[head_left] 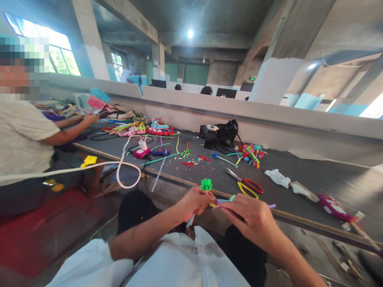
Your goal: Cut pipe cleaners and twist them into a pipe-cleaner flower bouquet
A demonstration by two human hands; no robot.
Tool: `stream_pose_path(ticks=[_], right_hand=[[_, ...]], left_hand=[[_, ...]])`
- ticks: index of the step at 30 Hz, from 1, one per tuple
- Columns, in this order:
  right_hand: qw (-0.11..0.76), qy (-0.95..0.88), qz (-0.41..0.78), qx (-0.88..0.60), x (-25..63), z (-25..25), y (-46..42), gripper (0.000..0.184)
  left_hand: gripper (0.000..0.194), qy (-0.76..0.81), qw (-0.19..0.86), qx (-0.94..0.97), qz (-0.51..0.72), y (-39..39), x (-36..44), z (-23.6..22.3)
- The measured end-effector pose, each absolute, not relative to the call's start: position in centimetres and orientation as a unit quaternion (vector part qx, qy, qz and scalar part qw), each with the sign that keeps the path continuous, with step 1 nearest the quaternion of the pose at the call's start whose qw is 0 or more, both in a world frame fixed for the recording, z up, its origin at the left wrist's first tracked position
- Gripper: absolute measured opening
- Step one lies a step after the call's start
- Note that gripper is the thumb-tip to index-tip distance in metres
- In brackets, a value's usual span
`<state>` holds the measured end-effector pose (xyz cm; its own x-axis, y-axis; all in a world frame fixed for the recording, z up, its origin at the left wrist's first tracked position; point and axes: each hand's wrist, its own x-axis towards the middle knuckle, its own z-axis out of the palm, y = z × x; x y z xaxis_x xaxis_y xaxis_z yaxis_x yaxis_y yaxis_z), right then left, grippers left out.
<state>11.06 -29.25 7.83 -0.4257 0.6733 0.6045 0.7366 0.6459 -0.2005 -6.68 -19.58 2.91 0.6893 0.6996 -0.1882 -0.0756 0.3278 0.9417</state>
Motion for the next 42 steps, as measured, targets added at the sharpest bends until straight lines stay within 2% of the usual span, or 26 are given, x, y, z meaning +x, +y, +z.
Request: stream_pose_path(ticks=[6, 9, 12, 17, 20, 26, 28, 32, 36, 42], right_hand=[[0.384, -0.79, -0.061, -0.475, 10.5, 4.4, -30.8, 0.02], [0.438, -0.72, 0.012, -0.539, 10.6, 2.7, -30.5, 0.018], [0.475, -0.661, 0.122, -0.568, 10.8, 1.9, -29.8, 0.019], [0.463, -0.681, 0.217, -0.524, 11.8, 3.2, -27.7, 0.019], [0.418, -0.74, 0.192, -0.49, 12.5, 5.0, -26.6, 0.018], [0.323, -0.841, 0.025, -0.434, 12.3, 8.4, -27.2, 0.019], [0.302, -0.853, -0.033, -0.424, 11.8, 8.7, -28.3, 0.021], [0.32, -0.842, -0.092, -0.425, 10.6, 7.8, -30.4, 0.019], [0.369, -0.81, -0.065, -0.452, 10.3, 5.6, -31.2, 0.021], [0.438, -0.713, 0.067, -0.543, 11.5, 2.9, -30.0, 0.017]], left_hand=[[0.021, 0.251, 0.82, 0.437, 0.272, -19.3, -7.4, 2.9], [0.017, 0.214, 0.83, 0.438, 0.272, -19.7, -7.7, 3.1], [0.015, 0.19, 0.833, 0.473, 0.216, -20.0, -7.8, 3.4], [0.01, 0.225, 0.809, 0.53, 0.115, -20.3, -8.0, 4.1], [0.013, 0.233, 0.767, 0.589, 0.103, -20.3, -7.9, 4.3], [0.021, 0.294, 0.692, 0.638, 0.163, -20.1, -7.1, 3.4], [0.023, 0.315, 0.702, 0.606, 0.203, -20.0, -6.8, 3.2], [0.026, 0.309, 0.758, 0.525, 0.231, -19.6, -6.8, 3.1], [0.022, 0.265, 0.811, 0.465, 0.237, -19.3, -7.2, 3.2], [0.018, 0.202, 0.83, 0.474, 0.213, -19.7, -7.7, 3.8]])
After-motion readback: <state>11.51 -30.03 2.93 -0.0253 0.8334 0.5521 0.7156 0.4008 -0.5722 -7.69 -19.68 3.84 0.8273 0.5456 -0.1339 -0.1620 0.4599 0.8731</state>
